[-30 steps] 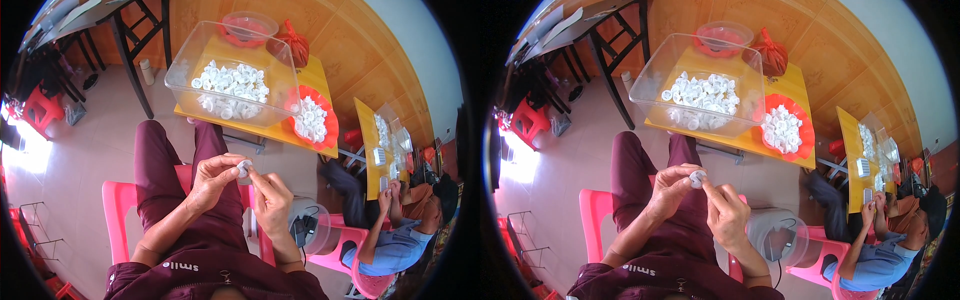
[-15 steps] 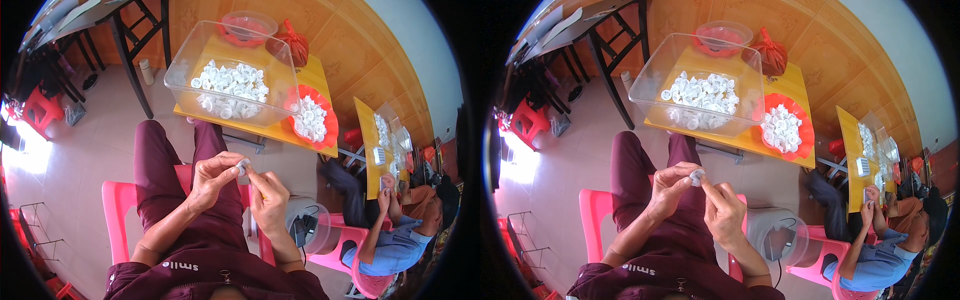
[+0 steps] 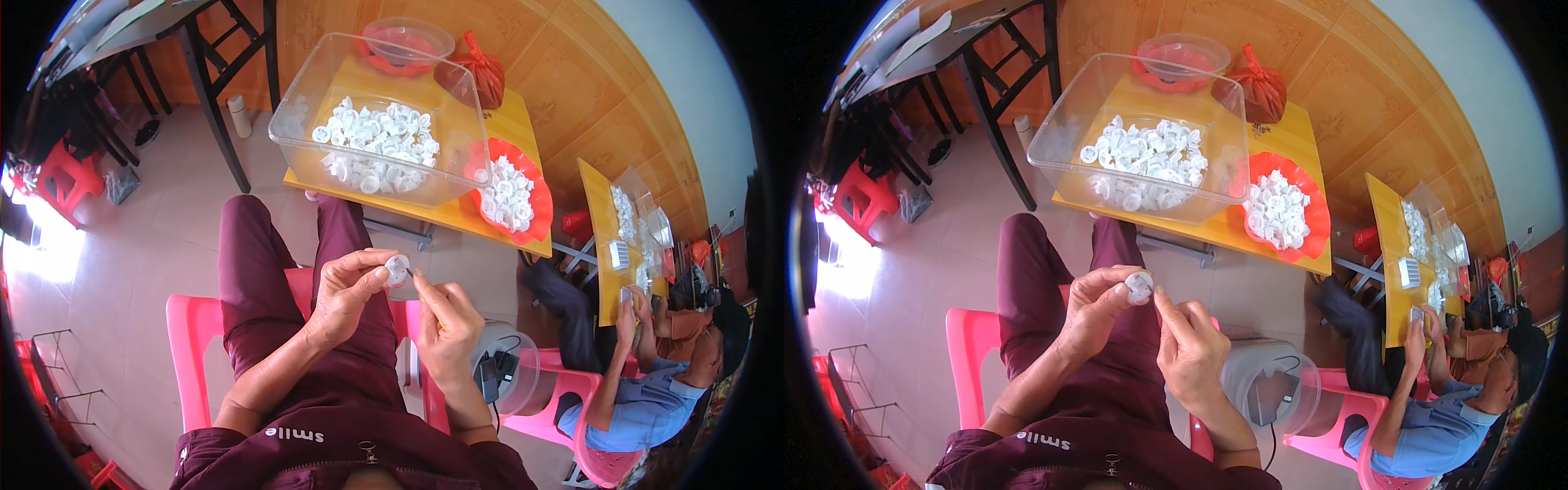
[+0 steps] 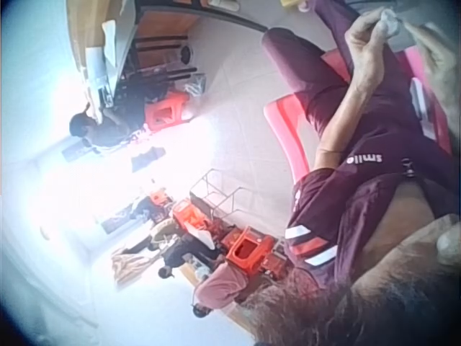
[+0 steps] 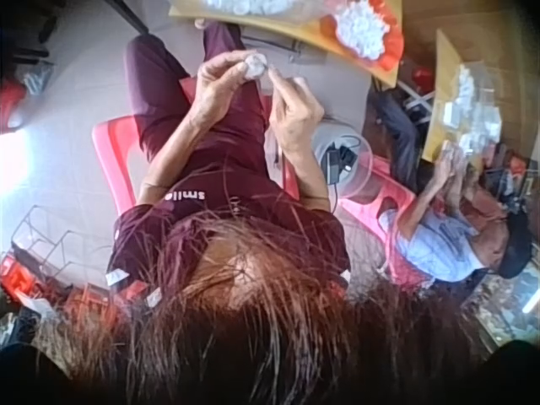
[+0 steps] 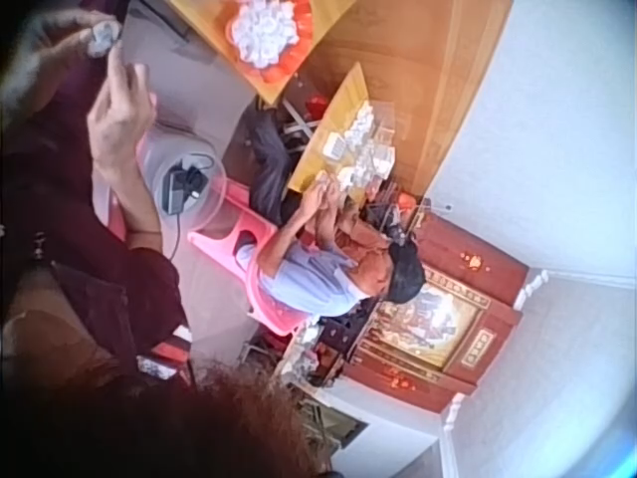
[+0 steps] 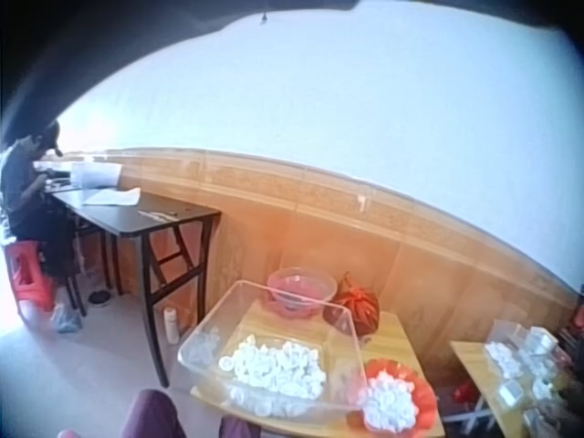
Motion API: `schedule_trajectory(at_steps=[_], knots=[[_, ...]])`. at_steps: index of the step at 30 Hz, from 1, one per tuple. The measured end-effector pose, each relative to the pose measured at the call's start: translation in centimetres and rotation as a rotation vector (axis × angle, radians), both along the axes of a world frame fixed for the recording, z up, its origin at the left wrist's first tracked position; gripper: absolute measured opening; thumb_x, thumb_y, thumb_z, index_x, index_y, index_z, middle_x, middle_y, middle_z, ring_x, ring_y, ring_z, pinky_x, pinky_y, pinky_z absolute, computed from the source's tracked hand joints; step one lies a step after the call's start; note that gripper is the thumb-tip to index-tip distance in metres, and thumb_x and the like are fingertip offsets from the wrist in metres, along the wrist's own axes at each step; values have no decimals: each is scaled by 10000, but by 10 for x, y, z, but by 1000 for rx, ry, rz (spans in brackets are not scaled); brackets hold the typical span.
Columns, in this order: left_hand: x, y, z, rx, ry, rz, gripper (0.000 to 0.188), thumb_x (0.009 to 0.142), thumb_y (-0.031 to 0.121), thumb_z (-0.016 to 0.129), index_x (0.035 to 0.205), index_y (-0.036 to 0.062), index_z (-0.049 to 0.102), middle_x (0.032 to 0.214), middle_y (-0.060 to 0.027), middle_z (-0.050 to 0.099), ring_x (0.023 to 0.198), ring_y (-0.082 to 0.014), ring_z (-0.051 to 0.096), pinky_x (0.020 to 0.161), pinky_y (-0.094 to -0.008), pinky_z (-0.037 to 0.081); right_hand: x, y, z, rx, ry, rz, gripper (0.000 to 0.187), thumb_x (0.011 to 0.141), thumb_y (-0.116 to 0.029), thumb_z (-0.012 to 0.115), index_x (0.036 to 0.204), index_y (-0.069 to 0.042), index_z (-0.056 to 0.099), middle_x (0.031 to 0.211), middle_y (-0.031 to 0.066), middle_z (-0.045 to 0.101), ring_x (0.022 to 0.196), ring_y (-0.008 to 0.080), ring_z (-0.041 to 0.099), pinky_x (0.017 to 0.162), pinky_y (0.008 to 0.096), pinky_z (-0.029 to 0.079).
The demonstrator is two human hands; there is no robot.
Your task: The person retrieves plastic housings from a clear container, fits components into them using a small tool, and places the assembled pieces onto a tray.
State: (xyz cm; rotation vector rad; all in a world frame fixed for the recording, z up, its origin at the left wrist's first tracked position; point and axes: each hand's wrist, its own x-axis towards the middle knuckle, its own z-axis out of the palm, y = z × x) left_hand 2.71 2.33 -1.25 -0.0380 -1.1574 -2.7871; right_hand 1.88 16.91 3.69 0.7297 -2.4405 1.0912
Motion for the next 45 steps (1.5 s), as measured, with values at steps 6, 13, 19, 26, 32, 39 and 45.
schedule_trajectory(at_steps=[6,13,19,26,32,39,45], knots=[[2,2,1,105,-2,-54,204,882,54,587,1074,-2,632,987,-59,644,867,-104,590,792,-248,483,-1,-1,-8,-18,22,6,368,722,49,652,1050,-116,682,693,49,533,557,193,566,493,310,456],[2,1,-6,97,15,-68,201,880,48,575,1071,11,622,1099,-138,621,972,-195,611,856,-337,509,-2,-2,-9,-16,36,9,368,715,52,656,1037,-123,688,686,48,531,545,191,559,483,307,449],[2,0,-5,71,28,-57,195,879,48,577,1065,12,625,1097,-137,620,967,-190,609,846,-330,507,-2,-2,-9,-15,30,15,365,715,53,655,1037,-116,688,685,51,531,546,193,558,482,310,447],[2,3,0,44,29,-19,198,880,60,594,1062,-6,634,1006,-76,641,875,-115,592,804,-260,488,-4,-1,-11,-37,21,32,355,727,54,648,1042,-105,685,688,59,533,548,200,559,491,311,448],[2,1,-3,137,-49,-58,204,884,61,587,1075,3,630,989,-61,647,859,-100,593,779,-242,494,-5,-1,-10,-92,-27,77,356,743,57,637,1058,-103,678,697,65,534,551,200,558,502,313,455],[1,4,1,72,-23,-33,200,884,59,587,1071,1,631,997,-63,637,858,-108,597,775,-251,500,-5,0,-12,-51,11,55,366,727,63,643,1053,-101,679,688,60,525,542,194,554,490,311,448],[2,1,-1,32,-1,-10,199,879,66,598,1060,-7,632,987,-68,633,867,-113,592,782,-255,496,-4,-5,-14,-52,8,51,389,718,76,640,1060,-106,677,680,56,515,532,191,544,486,307,445]])
